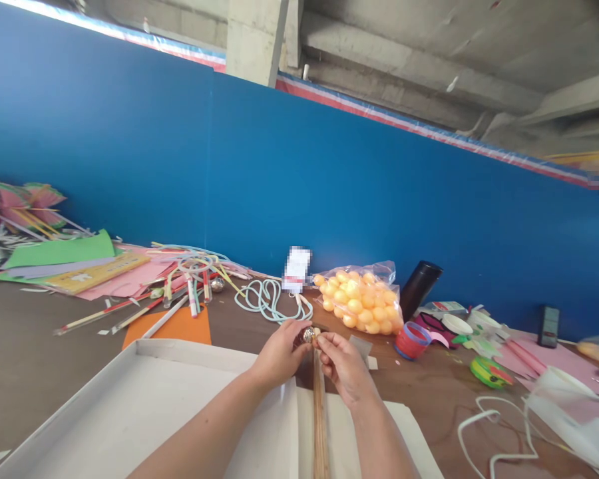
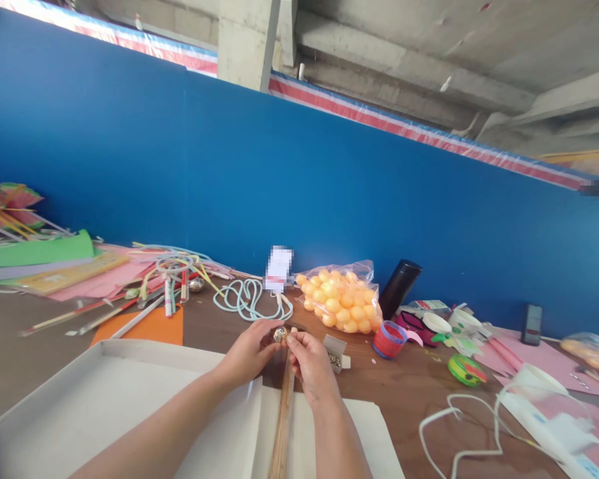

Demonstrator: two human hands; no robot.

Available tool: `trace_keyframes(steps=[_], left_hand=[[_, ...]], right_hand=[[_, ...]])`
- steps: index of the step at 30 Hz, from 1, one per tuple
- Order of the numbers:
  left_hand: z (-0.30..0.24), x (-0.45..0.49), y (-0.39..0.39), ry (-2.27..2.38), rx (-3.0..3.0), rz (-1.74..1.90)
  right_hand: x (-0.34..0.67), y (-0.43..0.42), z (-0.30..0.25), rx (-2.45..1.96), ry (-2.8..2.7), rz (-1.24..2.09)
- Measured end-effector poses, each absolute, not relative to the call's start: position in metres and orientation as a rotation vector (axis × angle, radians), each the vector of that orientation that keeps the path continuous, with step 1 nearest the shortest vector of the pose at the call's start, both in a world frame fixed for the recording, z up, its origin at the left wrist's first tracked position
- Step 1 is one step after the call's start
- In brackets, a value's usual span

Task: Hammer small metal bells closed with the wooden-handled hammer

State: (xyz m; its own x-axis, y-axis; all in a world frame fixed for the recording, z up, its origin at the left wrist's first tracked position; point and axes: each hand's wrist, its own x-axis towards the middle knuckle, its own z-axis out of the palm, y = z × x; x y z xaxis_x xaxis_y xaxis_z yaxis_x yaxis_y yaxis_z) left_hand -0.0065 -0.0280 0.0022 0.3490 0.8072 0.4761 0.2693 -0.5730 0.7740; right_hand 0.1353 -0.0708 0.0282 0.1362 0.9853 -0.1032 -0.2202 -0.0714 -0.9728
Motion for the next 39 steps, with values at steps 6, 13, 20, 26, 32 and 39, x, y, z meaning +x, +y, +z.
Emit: trace_keyframes(steps=[6, 13, 20, 26, 32, 39], left_hand=[[0.0037, -0.0071, -0.029, 0.922, 2.033, 1.188], [0.0044, -0.0069, -0.0301, 0.896, 2.036, 1.198], [0.0068, -0.0067, -0.0317, 0.893, 2.031, 1.198], [0.0066, -0.0071, -0.0314, 0.881, 2.033, 1.194], [0.0062, -0.007, -0.0313, 0.874, 2.031, 1.197], [0.0052, -0.0072, -0.0314, 0.862, 2.025, 1.206]], right_hand=[[0.1381, -0.072, 0.0274, -1.121, -0.899, 1.302], [0.1385, -0.0723, 0.0282, -1.088, -0.879, 1.362], [0.137, -0.0717, 0.028, -1.082, -0.856, 1.358], [0.1381, -0.0708, 0.0265, -1.077, -0.853, 1.347], [0.1383, -0.0703, 0.0256, -1.079, -0.868, 1.324], [0.1383, -0.0701, 0.0248, -1.082, -0.874, 1.307]])
